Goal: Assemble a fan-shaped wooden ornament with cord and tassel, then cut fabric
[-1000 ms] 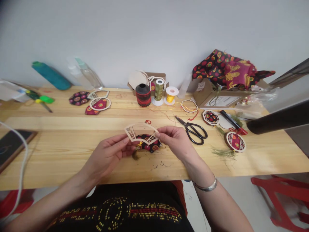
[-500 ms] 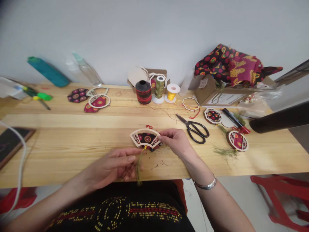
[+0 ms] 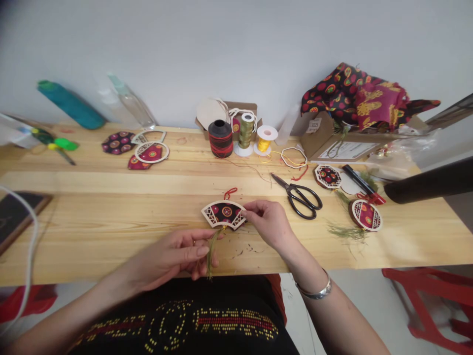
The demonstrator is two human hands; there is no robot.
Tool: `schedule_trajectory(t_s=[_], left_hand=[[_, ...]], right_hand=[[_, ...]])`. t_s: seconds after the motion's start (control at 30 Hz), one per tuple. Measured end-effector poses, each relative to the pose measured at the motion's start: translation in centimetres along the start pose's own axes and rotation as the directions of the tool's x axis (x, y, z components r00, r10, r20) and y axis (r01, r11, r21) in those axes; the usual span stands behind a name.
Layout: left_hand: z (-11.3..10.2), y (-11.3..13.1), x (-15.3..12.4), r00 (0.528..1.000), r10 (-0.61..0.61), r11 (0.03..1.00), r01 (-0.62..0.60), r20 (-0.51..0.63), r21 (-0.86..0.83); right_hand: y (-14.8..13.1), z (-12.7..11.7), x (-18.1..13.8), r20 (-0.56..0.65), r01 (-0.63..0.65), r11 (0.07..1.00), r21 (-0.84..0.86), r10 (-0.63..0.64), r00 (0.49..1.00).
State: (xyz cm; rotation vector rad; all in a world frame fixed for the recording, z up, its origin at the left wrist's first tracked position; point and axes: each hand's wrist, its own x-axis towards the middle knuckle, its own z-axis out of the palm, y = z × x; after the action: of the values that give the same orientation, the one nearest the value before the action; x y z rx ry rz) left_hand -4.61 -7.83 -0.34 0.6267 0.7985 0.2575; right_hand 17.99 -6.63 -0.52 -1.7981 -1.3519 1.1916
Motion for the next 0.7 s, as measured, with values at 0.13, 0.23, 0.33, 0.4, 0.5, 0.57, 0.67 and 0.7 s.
schedule_trajectory(t_s=[0.13, 0.23, 0.33, 0.4, 0.5, 0.57, 0.67, 0.7], left_hand=[[0.1, 0.0, 0.0, 0.999, 0.045, 0.996, -0.043, -0.023, 0.073], [0.1, 0.0, -0.1, 0.991, 0.110, 0.977, -0.094, -0.074, 0.191], [0.0, 0.0, -0.3, 0.974, 0.192, 0.904, -0.127, -0.122, 0.408], [0.0, 0.0, -0.6, 0.955, 0.276, 0.801, -0.166, -0.107, 0.576], [-0.1, 0.3, -1.0, 0.910, 0.414, 0.581, -0.257, -0.008, 0.772], [-0.2, 0.6, -1.0, 0.874, 0.485, 0.457, -0.290, 0.038, 0.841], [-0.8, 0.7, -0.6, 0.800, 0.599, 0.346, -0.265, 0.005, 0.900], [-1.0, 0.6, -0.4, 0.763, 0.645, 0.315, -0.240, -0.021, 0.918]], right_hand=[[0.3, 0.3, -0.2, -0.025, 0.030, 0.999, -0.019, -0.030, 0.999], [0.4, 0.4, -0.5, -0.058, 0.090, 0.993, -0.079, -0.095, 0.994], [0.6, 0.5, -0.6, -0.082, 0.139, 0.976, -0.165, -0.154, 0.985], [0.7, 0.5, -0.7, -0.093, 0.157, 0.962, -0.221, -0.182, 0.979], [0.9, 0.5, -0.8, -0.110, 0.175, 0.936, -0.305, -0.217, 0.970], [1.0, 0.5, -0.9, -0.111, 0.186, 0.918, -0.351, -0.238, 0.965], [1.1, 0.5, -0.9, -0.095, 0.196, 0.898, -0.395, -0.252, 0.963], [1.1, 0.5, -1.0, -0.094, 0.197, 0.892, -0.407, -0.256, 0.962]])
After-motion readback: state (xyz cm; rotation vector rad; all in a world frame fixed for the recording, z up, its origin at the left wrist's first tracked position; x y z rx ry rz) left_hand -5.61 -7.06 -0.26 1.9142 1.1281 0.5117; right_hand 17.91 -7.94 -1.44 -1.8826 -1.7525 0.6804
